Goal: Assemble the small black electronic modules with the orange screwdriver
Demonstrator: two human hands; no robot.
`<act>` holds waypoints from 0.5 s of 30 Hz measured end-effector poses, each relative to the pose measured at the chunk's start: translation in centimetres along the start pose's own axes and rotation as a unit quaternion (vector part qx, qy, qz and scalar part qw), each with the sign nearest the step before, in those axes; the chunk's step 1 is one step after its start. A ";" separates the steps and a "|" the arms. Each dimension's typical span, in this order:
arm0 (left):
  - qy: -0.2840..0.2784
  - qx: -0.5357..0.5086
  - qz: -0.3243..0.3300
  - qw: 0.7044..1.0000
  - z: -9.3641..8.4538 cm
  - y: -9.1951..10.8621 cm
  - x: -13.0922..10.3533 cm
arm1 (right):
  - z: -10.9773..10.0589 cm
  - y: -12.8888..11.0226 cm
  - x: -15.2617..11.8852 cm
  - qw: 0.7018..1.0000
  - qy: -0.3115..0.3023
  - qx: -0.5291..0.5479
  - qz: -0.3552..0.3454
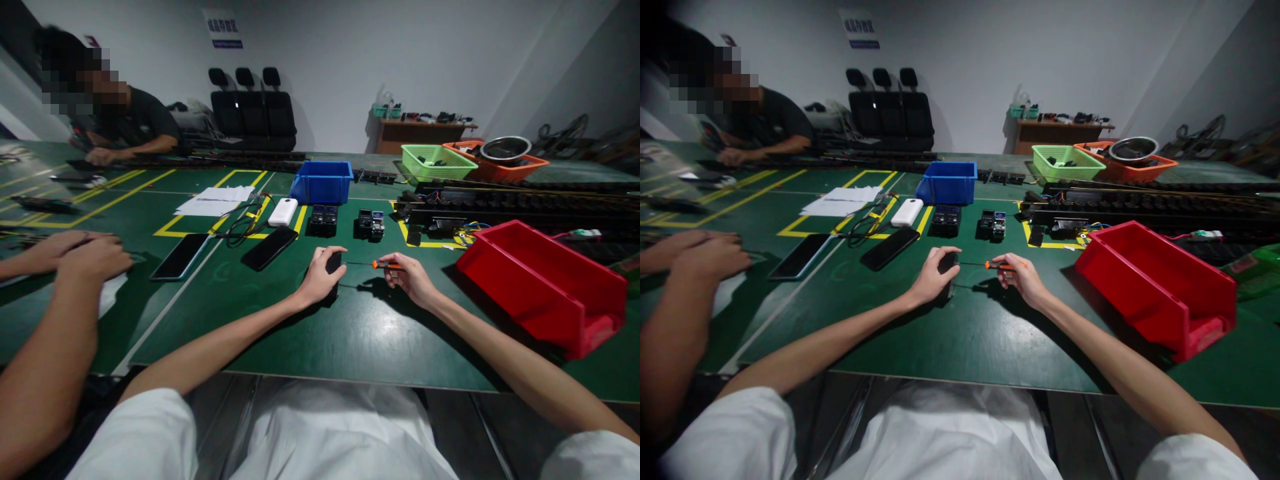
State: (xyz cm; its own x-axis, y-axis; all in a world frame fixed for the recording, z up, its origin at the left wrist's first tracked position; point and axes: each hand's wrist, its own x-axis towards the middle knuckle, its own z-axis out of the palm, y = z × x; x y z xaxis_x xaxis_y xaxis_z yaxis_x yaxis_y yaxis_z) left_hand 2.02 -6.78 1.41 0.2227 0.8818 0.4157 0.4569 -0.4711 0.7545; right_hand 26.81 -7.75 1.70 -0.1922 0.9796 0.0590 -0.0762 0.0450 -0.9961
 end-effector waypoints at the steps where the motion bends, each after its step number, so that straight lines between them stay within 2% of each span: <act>1: 0.000 0.000 -0.003 1.000 0.0 -0.1 0.0 | 0.0 0.1 0.0 1.000 0.000 -0.011 0.003; 7: -0.005 0.002 0.001 1.000 0.0 -0.2 0.1 | -0.4 0.8 0.1 0.994 0.032 -0.093 -0.038; 15: 0.004 0.000 0.019 1.000 0.1 -0.3 0.1 | -0.1 0.8 -0.1 0.991 0.040 -0.095 -0.088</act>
State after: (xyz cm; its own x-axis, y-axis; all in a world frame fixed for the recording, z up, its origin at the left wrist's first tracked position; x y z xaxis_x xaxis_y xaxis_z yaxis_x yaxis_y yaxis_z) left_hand 1.95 -6.57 1.17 0.2326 0.8627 0.4490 0.4486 -0.5048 0.7375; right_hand 26.90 -7.76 0.91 -0.1136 0.9652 0.2357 0.0862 0.2460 -0.9654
